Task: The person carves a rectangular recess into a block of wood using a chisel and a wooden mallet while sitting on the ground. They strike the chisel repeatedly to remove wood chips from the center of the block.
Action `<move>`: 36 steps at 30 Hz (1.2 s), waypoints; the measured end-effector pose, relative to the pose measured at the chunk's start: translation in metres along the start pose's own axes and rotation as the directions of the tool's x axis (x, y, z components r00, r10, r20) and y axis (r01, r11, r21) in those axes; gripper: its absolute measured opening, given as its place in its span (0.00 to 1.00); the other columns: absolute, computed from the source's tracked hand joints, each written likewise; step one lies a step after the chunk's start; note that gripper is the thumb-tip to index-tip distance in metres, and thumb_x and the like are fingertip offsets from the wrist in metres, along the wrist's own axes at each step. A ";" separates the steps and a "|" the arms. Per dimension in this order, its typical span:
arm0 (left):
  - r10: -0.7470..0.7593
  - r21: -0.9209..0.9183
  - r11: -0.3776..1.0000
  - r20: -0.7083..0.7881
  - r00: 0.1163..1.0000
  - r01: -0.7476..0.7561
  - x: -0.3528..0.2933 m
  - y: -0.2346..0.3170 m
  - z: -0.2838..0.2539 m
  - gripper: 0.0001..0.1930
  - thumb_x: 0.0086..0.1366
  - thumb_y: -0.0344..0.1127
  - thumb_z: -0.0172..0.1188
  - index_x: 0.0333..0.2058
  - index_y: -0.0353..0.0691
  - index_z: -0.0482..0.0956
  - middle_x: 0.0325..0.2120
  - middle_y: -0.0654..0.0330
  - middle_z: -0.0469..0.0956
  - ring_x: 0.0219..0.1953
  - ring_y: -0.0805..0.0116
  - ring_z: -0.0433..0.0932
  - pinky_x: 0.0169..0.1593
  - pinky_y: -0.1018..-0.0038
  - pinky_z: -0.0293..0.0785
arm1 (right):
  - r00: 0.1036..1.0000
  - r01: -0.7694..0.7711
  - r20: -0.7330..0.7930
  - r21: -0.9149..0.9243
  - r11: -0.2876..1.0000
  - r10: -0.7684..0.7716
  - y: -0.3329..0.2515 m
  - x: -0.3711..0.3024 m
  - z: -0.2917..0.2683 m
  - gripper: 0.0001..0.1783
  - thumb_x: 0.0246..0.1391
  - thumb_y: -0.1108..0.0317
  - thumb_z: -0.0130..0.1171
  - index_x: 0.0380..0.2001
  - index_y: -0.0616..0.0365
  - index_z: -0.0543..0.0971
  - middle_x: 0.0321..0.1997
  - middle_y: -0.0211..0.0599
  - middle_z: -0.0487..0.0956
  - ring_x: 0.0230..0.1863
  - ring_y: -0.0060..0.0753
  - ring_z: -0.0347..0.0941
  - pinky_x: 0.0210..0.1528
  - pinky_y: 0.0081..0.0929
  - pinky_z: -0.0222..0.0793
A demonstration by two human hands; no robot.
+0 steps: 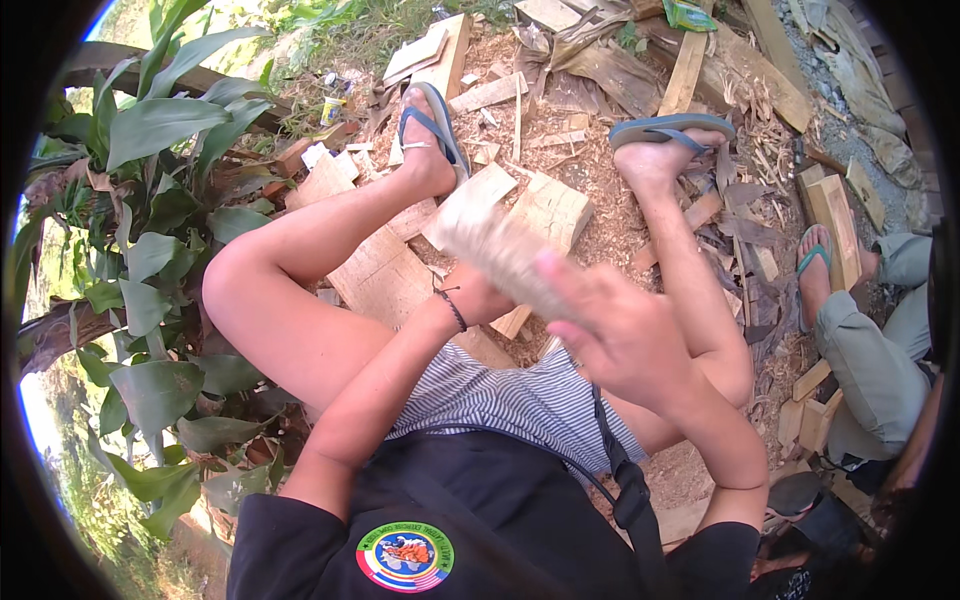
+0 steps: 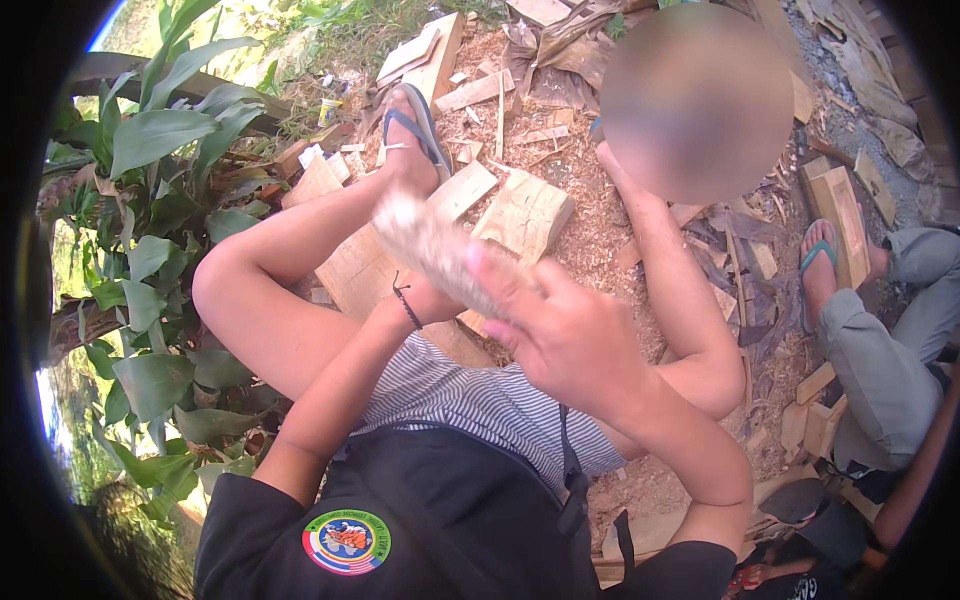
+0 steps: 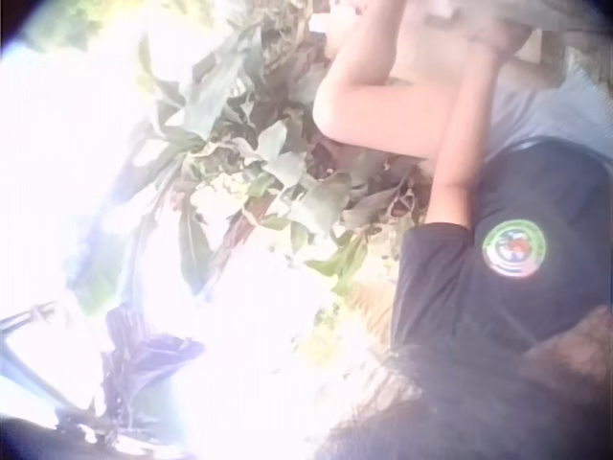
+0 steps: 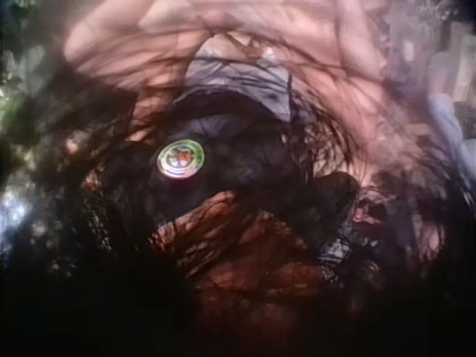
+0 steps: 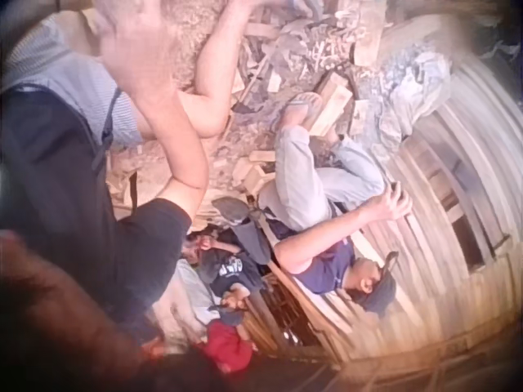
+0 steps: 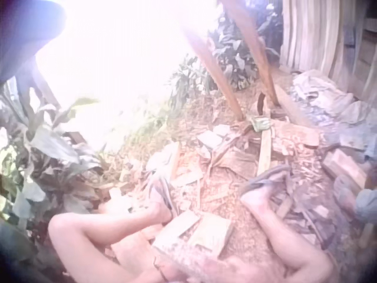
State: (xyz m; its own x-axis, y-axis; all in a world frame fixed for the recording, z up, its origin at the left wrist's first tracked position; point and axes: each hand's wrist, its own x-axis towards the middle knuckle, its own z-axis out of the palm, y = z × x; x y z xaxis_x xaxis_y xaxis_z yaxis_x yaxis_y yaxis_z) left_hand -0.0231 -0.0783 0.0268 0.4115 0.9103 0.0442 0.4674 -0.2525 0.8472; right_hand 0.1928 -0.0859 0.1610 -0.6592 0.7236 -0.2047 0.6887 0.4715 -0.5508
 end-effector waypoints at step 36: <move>-0.285 -0.364 0.919 -0.346 0.894 0.152 -0.126 0.009 0.017 0.12 0.56 0.18 0.68 0.32 0.34 0.72 0.37 0.48 0.83 0.52 0.50 0.80 0.57 0.58 0.77 | 0.741 -0.571 0.100 0.614 0.545 0.664 0.135 0.134 0.133 0.34 0.69 0.49 0.43 0.73 0.44 0.54 0.62 0.50 0.74 0.63 0.52 0.69 0.65 0.50 0.65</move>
State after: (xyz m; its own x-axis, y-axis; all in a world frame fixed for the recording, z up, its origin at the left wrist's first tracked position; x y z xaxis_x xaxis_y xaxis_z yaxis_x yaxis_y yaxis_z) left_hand -0.0574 -0.2011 0.0200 -0.0363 0.9992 -0.0189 0.2078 0.0260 0.9778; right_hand 0.1573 0.0079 -0.0486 -0.0613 0.7987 -0.5985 0.5660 -0.4661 -0.6800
